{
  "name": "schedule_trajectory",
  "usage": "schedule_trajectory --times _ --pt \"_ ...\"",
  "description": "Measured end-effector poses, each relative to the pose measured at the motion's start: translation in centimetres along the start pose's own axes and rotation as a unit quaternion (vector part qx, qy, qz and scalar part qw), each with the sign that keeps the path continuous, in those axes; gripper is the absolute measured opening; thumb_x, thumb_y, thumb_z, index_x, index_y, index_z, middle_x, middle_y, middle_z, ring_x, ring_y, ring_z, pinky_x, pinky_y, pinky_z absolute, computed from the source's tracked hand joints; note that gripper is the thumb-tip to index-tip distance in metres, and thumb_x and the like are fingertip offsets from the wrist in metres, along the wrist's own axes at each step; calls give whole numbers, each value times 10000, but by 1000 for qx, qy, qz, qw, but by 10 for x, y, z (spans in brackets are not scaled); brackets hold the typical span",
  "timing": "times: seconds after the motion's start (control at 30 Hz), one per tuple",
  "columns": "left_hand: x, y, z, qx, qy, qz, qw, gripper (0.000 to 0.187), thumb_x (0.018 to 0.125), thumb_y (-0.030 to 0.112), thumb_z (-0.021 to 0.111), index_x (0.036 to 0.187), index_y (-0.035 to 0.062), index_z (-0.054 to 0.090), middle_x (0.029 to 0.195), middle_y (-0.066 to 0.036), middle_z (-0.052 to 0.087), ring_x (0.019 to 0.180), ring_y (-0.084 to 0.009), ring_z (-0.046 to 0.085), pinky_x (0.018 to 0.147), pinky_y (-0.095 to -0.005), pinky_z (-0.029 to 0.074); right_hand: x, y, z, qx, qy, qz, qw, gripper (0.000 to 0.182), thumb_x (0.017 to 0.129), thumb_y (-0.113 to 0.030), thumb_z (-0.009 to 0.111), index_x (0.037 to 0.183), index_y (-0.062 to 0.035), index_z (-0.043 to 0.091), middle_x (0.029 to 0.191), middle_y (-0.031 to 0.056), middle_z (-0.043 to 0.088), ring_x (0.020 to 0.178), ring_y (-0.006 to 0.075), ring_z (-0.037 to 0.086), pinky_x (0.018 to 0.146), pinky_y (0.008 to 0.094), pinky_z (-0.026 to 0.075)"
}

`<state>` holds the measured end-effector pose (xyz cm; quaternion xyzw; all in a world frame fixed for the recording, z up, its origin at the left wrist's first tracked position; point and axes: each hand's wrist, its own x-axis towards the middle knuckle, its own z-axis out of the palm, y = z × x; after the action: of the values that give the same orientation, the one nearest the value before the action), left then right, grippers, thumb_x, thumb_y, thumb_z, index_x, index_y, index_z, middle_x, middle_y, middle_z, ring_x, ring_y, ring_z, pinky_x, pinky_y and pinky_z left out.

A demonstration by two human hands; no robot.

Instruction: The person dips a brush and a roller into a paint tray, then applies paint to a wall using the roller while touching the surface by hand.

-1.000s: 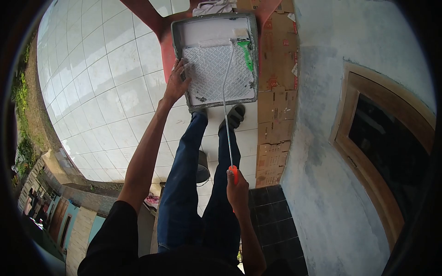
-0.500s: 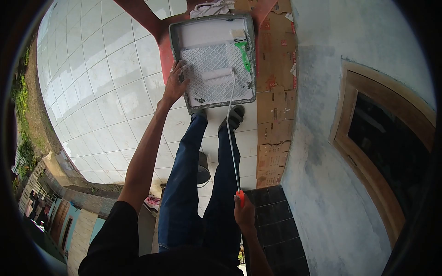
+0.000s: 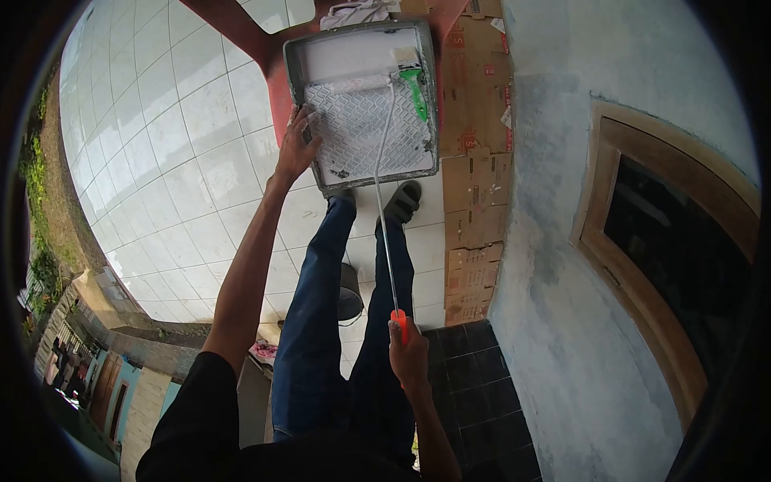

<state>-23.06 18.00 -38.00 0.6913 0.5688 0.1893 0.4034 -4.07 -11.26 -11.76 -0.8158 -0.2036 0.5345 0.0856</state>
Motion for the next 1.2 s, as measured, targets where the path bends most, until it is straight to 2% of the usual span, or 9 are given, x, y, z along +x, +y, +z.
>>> schedule_trajectory --times 0.2,0.43,0.5,0.63,0.7,1.0,1.07,1.13,1.2 --pt "0 1 -1 14 -6 -3 1000 576 740 73 633 1279 -43 468 1430 -252 325 1375 -400 205 1130 -440 208 -35 36 -28 -60 -24 31 997 303 969 -299 478 888 -21 567 615 -3 490 530 60 474 478 258 401" --pt "2 1 -1 14 -11 -6 1000 588 737 74 635 1287 -44 462 1434 -248 321 1377 -394 203 1132 -434 209 -12 30 -11 -38 -29 45 998 318 969 -324 477 871 -32 557 596 -14 456 511 57 450 472 251 392" --pt "1 4 -3 10 -13 -17 1000 585 736 76 637 1283 -44 467 1434 -245 322 1378 -389 203 1133 -428 209 -1 21 -3 -7 -32 47 998 399 960 -386 467 938 -4 581 627 97 567 556 198 587 530 341 440" --pt "1 7 -7 16 -21 -12 1000 581 737 78 637 1280 -43 471 1434 -244 324 1378 -385 205 1133 -424 208 7 5 0 65 -65 97 991 405 962 -389 467 909 -2 575 609 49 538 525 128 532 508 304 429" --pt "3 8 -9 -6 -32 -36 999 568 751 96 630 1279 -45 472 1433 -244 327 1379 -379 208 1134 -425 205 1 11 -3 118 -69 80 987 304 969 -327 479 804 -73 492 585 -43 426 469 30 421 415 197 363" --pt "-2 26 -22 -42 -50 -97 993 548 779 135 621 1270 -57 471 1440 -235 322 1379 -350 228 1133 -405 206 -26 50 -21 91 -25 -41 995 291 965 -295 480 971 -18 568 618 -30 465 529 40 454 484 215 395" --pt "-8 45 -31 -46 -37 -87 994 560 781 137 622 1280 -61 463 1399 -240 388 1346 -351 309 1112 -397 253 -24 57 -20 81 -26 -51 995 303 964 -302 479 980 -14 572 623 -29 472 531 42 456 485 218 397" --pt "-8 64 -42 -114 -79 -167 976 563 780 133 618 1285 -64 462 1296 -261 495 1265 -368 430 1064 -395 331 -25 52 -19 75 -20 -61 995 315 963 -309 479 989 -11 577 628 -28 478 533 43 458 487 222 400" --pt "-10 70 -46 -110 -93 -149 978 559 782 130 613 1282 -69 463 1242 -270 531 1215 -363 481 1024 -387 375 -32 44 -18 113 -13 -50 992 318 957 -317 488 965 -13 581 605 15 496 523 91 501 502 261 427"
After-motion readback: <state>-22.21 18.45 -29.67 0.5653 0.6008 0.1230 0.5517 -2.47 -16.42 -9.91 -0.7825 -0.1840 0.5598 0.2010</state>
